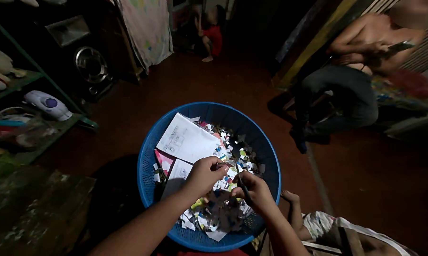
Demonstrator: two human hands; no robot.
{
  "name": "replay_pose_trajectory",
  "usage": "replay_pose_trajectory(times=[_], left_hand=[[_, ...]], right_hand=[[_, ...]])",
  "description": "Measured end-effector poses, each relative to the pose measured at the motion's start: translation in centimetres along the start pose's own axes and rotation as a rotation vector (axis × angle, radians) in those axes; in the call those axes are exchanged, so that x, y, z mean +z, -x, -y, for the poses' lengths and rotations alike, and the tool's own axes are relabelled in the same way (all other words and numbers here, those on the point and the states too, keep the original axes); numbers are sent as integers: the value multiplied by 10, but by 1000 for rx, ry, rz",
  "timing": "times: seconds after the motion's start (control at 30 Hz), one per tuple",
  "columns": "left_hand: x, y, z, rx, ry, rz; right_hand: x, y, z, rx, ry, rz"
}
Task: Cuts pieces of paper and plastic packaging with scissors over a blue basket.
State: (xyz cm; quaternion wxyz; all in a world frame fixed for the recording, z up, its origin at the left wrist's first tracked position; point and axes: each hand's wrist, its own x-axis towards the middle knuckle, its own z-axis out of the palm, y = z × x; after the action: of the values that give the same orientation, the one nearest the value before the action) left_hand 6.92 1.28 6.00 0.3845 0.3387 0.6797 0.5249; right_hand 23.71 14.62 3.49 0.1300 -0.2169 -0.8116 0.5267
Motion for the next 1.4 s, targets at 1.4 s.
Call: replay_pose_trajectory(times=[1.4], left_hand=[[6, 1, -3, -51, -258, 303]], right_hand=[[3, -7, -9, -231, -20, -141]])
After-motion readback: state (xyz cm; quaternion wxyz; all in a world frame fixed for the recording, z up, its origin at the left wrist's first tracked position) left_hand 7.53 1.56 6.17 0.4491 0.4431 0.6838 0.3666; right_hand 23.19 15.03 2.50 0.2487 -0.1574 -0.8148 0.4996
